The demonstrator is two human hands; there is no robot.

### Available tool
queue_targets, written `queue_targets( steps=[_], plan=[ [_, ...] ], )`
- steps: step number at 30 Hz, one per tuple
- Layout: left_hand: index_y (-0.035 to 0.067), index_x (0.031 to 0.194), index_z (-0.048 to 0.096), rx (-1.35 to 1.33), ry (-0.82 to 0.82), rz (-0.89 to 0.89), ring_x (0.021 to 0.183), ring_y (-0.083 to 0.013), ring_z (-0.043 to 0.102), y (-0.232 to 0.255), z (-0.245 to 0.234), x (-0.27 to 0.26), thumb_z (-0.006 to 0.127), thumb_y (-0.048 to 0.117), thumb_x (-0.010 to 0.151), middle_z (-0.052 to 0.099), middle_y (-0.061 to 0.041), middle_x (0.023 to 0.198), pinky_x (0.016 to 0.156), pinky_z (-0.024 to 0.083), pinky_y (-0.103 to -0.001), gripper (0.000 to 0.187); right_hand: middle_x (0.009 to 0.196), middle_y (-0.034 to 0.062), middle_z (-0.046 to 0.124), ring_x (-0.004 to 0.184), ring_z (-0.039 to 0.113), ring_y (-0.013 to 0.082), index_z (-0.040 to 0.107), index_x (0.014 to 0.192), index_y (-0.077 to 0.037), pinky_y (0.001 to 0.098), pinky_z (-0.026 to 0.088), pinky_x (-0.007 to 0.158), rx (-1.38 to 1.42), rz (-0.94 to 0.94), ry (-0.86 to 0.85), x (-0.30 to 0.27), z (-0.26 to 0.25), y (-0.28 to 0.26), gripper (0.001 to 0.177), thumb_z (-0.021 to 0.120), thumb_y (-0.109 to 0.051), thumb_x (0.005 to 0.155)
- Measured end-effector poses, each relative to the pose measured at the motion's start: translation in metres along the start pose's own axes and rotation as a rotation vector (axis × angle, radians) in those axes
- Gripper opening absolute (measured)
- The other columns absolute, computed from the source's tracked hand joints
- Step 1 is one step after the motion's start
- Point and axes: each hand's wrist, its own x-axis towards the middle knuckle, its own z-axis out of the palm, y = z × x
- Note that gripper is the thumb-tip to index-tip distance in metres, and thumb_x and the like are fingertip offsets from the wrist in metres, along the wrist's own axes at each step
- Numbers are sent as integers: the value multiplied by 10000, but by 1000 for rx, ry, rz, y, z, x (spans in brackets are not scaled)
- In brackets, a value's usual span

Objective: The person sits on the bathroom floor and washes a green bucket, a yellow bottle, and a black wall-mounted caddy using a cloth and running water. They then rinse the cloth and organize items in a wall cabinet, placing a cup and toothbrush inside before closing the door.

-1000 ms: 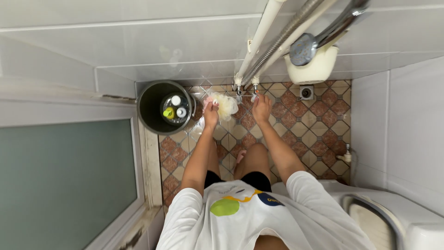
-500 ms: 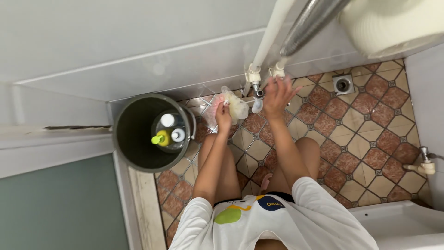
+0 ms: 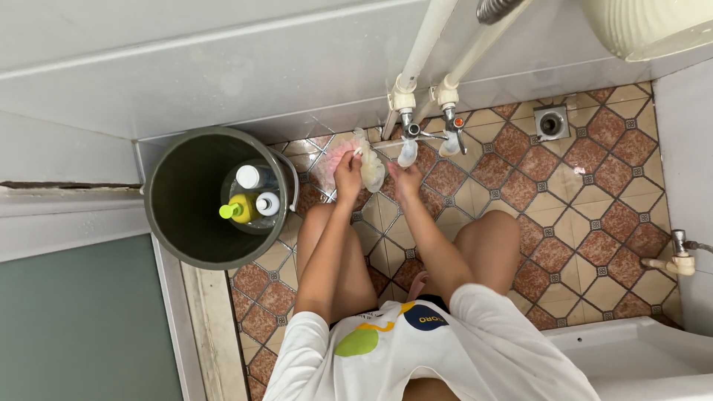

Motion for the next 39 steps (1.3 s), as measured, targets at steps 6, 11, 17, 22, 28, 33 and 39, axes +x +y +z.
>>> queue_targets(
  steps=[6, 11, 17, 22, 28, 33, 39],
  plan=[
    [76, 1059, 729, 144, -123, -98, 731, -224, 747, -18, 24, 4, 632, 209, 975, 748, -119, 790, 709, 561, -352, 184, 699, 8, 622, 479, 526, 137, 693, 950, -94, 231, 344, 322, 151, 200, -148, 33, 10, -10, 126, 724, -216, 954],
    [63, 1036, 728, 329, -119, -8, 789, -341, 702, -30, 44, -3, 637, 202, 1001, 732, -192, 849, 730, 531, -429, 170, 732, -7, 639, 593, 599, 135, 645, 902, -109, 263, 466, 497, -449, -259, -34, 28, 10, -5, 127, 734, -101, 811],
    [49, 1056, 717, 17, -102, 126, 733, -245, 687, -30, 57, -3, 615, 174, 993, 737, -142, 862, 679, 532, -386, 173, 937, 116, 704, 808, 692, 218, 656, 1071, 14, 349, 563, 702, -655, -312, -193, 22, 0, -6, 235, 748, -58, 867],
    [80, 1037, 649, -630, -273, -191, 532, -144, 592, -22, 85, 14, 513, 196, 1064, 628, -48, 636, 492, 493, -298, 181, 1065, 163, 749, 908, 749, 262, 666, 1188, 4, 390, 615, 794, -168, 143, -330, 26, -47, -33, 371, 682, -211, 887],
    [-16, 1070, 648, -817, -48, -114, 653, -111, 538, -37, 81, 37, 581, 141, 1112, 577, -19, 821, 533, 498, -302, 176, 1136, 190, 741, 968, 755, 308, 662, 1243, 10, 459, 628, 859, 147, 413, -428, 20, -44, -31, 412, 641, -227, 906],
    [40, 1319, 577, -1123, -496, -708, 1025, -251, 619, -54, 79, 8, 484, 487, 1026, 628, -108, 1191, 876, 513, -419, 543, 1050, 235, 740, 858, 769, 316, 700, 1142, 47, 478, 654, 784, -52, -111, -303, 16, 3, -47, 292, 649, -214, 1021],
    [51, 1471, 503, -1353, -679, -726, 1272, -334, 626, -33, 81, -6, 422, 631, 977, 616, -164, 1425, 1097, 484, -477, 766, 1141, 196, 696, 1099, 643, 390, 711, 1124, 5, 630, 451, 1024, -1204, -1113, -128, -43, 20, -72, 324, 713, -227, 897]
  ],
)
